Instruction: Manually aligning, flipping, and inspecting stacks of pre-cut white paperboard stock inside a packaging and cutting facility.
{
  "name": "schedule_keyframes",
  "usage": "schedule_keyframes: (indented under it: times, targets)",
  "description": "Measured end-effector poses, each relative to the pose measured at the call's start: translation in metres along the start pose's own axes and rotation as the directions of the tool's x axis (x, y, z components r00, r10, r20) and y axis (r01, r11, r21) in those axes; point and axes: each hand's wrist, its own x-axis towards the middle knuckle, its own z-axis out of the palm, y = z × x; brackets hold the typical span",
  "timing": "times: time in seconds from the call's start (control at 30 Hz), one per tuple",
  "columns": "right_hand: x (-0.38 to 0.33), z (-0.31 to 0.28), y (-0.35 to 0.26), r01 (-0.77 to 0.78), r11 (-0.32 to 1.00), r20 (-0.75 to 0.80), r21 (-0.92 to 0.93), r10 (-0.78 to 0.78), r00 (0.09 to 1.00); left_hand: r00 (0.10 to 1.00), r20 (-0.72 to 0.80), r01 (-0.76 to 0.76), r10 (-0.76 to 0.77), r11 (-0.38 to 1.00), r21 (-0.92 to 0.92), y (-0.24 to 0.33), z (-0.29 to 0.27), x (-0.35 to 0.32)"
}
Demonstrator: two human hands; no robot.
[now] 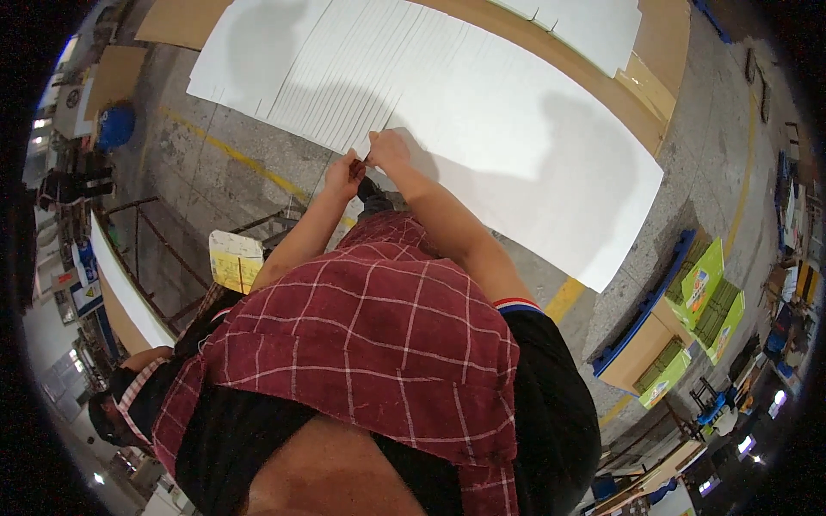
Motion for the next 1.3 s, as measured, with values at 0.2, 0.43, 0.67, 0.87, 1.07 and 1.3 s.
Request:
schedule_keyframes:
  times: [0.2,0.43,0.67,0.87,1.07,1.3]
  targets:
    - [-0.019,-0.061,-0.008,-0.262,0.911,0.414,0.318,0.115,0.903,0.985,-0.171,-0.029,0.012,0.995,-0.098,0.004,-0.016,-0.017]
    - [0.093,-0.214,0.01,0.352,0.935,-0.375,-0.03,-0.337,0.863,0.99,-0.115,0.049,-0.083,0.961,-0.272,0.024,0.029,-0.04]
    - [0.176,-0.21,-0.038,0.235,0.767,-0.265,-0.597,-0.466,0.844,0.97,-0.241,-0.03,-0.037,0.962,-0.272,0.03,0.034,-0.038]
    - [0.204,-0.197,-0.039,0.402,0.775,-0.047,-0.488,-0.484,0.874,0.986,-0.141,0.014,-0.086,0.895,-0.445,0.035,0.032,-0.031]
    - [0.201,-0.182,-0.043,0.189,0.794,-0.167,-0.578,-0.342,0.925,0.986,-0.096,0.073,-0.135,0.875,-0.478,0.04,0.027,-0.032]
    - [0.184,-0.244,-0.001,0.432,0.875,-0.222,-0.216,-0.475,0.851,0.989,-0.097,0.087,-0.111,0.972,-0.219,0.034,0.041,-0.048]
